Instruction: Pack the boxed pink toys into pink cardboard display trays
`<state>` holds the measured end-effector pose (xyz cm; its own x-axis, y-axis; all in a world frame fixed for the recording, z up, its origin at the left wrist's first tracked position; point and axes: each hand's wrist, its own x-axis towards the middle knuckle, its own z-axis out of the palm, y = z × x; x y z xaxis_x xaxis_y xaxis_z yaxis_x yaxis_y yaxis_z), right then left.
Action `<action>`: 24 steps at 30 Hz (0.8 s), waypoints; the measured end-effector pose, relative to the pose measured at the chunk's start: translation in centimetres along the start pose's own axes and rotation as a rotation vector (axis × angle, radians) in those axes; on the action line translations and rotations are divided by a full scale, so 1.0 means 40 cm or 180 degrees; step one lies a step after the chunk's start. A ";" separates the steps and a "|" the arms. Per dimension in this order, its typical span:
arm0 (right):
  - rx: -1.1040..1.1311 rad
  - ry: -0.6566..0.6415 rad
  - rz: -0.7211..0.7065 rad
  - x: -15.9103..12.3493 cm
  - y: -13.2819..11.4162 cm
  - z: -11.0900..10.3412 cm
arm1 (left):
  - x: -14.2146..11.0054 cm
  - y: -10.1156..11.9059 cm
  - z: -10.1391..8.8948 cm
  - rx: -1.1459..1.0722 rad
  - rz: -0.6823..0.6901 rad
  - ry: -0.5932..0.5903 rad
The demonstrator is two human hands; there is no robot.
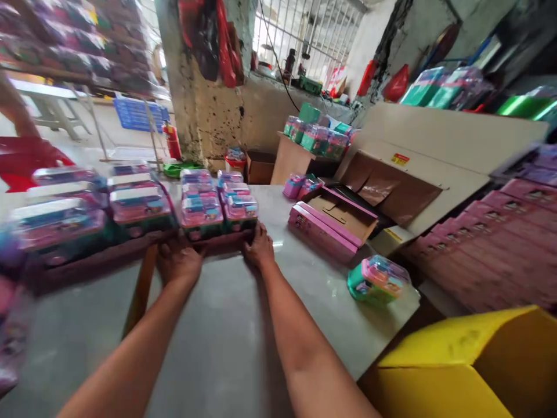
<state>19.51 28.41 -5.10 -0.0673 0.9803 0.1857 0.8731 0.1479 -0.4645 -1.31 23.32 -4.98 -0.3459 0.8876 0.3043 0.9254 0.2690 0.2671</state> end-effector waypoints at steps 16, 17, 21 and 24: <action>-0.0826 0.0857 0.1780 0.071 0.316 -0.408 | 0.060 0.030 0.035 0.0345 -0.0279 0.0346; -0.0764 0.0740 0.1797 0.071 0.334 -0.439 | 0.060 0.029 0.034 0.0306 -0.0261 0.0336; -0.0683 0.0894 0.1595 0.080 0.340 -0.535 | 0.060 0.033 0.027 0.0352 -0.0313 0.0337; -0.0773 0.1337 0.1298 0.087 0.292 -0.617 | 0.059 0.037 0.026 0.0396 -0.0338 0.0324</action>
<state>41.39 30.34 11.49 0.4462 0.8092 0.3822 0.8766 -0.3090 -0.3690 -0.59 26.20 -4.80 -0.4508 0.8109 0.3731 0.8926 0.4090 0.1896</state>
